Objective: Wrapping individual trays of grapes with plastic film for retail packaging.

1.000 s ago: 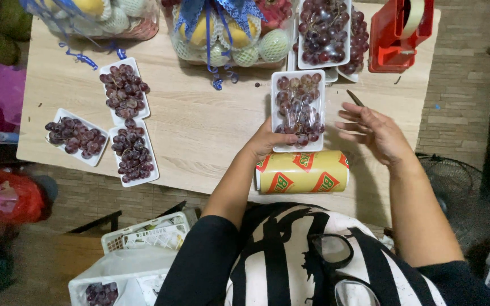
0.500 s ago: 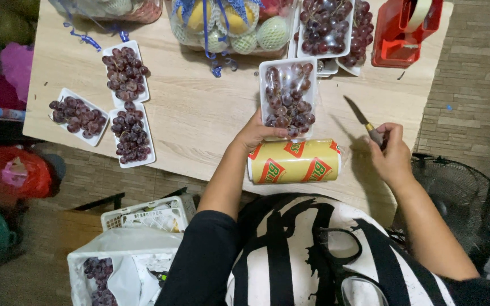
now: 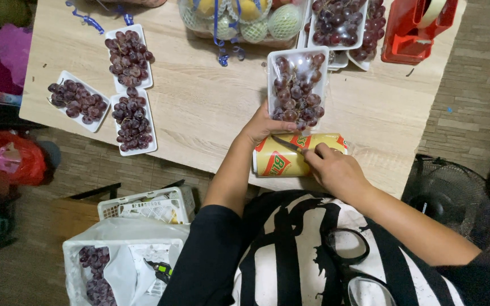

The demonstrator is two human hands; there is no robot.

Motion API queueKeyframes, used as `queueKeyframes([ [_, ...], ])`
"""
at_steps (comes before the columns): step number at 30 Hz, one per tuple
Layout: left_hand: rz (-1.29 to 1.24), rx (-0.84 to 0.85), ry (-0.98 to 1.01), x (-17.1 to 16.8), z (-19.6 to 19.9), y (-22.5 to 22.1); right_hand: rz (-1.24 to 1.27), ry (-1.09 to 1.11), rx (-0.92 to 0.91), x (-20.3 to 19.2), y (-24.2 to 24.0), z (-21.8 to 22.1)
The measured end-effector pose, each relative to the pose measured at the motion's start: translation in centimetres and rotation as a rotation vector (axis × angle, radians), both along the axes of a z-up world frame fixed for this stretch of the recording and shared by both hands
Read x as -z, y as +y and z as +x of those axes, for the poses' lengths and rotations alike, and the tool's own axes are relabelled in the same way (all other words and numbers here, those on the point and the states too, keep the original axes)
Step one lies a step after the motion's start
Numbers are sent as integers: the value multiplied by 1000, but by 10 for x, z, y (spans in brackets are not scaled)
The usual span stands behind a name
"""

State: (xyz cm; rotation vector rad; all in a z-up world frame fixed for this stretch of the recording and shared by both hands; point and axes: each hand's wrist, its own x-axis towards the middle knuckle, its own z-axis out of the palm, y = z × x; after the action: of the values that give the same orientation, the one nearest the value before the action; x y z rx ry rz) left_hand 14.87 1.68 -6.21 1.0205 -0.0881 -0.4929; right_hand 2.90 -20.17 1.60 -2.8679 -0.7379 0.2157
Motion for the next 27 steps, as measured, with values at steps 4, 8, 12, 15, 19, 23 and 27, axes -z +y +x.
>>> queueKeyframes([
  [4, -12, -30, -40, -18, -6, -1, -23, 27, -10, 18, 13, 3],
  [8, -36, -39, -18, 13, -6, 1, -51, 14, -23, 25, 15, 5],
  [12, -33, -33, 2, 34, -3, 1, -141, 30, 38, -3, -19, -4],
  [15, -30, -4, -21, -9, -3, 2, -282, -92, 151, -26, -65, -10],
  [19, 19, 50, 121, -22, -5, 7, -385, -186, 303, 11, -123, -10],
  [23, -66, -44, 138, -10, -1, 15, -97, 45, 540, 74, -149, 12],
  [27, -223, -61, 29, -47, -7, 18, -6, -357, 393, 97, -121, 21],
])
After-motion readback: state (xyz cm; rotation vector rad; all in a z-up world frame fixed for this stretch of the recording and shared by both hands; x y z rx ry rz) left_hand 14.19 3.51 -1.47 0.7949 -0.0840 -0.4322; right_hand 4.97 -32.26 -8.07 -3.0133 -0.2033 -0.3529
